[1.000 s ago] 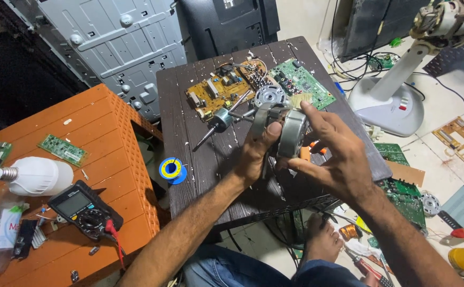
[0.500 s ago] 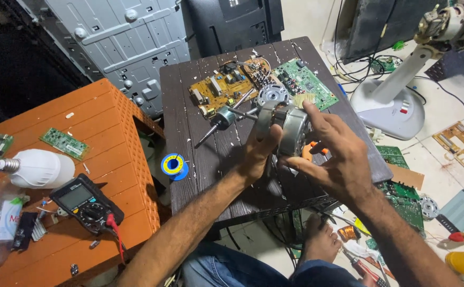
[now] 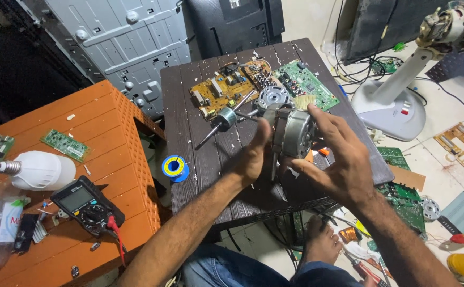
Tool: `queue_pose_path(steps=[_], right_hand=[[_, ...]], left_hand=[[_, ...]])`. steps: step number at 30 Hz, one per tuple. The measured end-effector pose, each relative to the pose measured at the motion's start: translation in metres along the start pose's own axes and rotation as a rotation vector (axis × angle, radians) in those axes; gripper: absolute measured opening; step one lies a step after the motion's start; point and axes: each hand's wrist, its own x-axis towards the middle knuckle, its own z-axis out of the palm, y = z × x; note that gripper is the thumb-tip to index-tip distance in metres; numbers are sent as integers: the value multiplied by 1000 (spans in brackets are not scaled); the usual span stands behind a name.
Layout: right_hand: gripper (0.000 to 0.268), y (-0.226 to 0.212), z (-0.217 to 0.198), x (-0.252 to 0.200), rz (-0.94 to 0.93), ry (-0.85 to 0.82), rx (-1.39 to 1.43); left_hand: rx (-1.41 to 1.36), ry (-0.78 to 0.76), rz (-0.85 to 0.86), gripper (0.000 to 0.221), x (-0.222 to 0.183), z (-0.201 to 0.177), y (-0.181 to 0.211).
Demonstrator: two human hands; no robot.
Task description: The person assembles an electric motor by hand, inserting the rotor into the stator and then fitting the end caps. They repeatedly align and press the components together, rotating the shaft to check fit, and handle the copper-wound stator and metal end caps directly.
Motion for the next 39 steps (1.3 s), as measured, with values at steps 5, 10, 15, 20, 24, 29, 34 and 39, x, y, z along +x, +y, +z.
queue_pose_path(steps=[5, 10, 15, 20, 24, 29, 34, 39], right_hand=[[107, 0, 12, 6, -14, -33, 124], [102, 8, 18, 1, -24, 108, 347], [97, 13, 12, 7, -67, 244, 418], [91, 9, -14, 17, -105, 266, 313], [89, 13, -27, 19, -155, 269, 176], [97, 2, -14, 12, -176, 256, 140], [98, -2, 2, 6, -228, 222, 180], [92, -20, 7, 13, -190, 239, 217]], left_hand=[[-172, 14, -62, 92, 8, 1, 1], [120, -69, -111, 96, 6, 14, 13], [317, 56, -272, 98, 6, 26, 33], [844, 139, -92, 89, 11, -25, -7], [1446, 374, 584, 43, 26, -12, 3], [1604, 145, 597, 77, 24, -1, -17], [1370, 143, 672, 35, 24, -17, -48], [1245, 154, 594, 30, 6, 3, -12]])
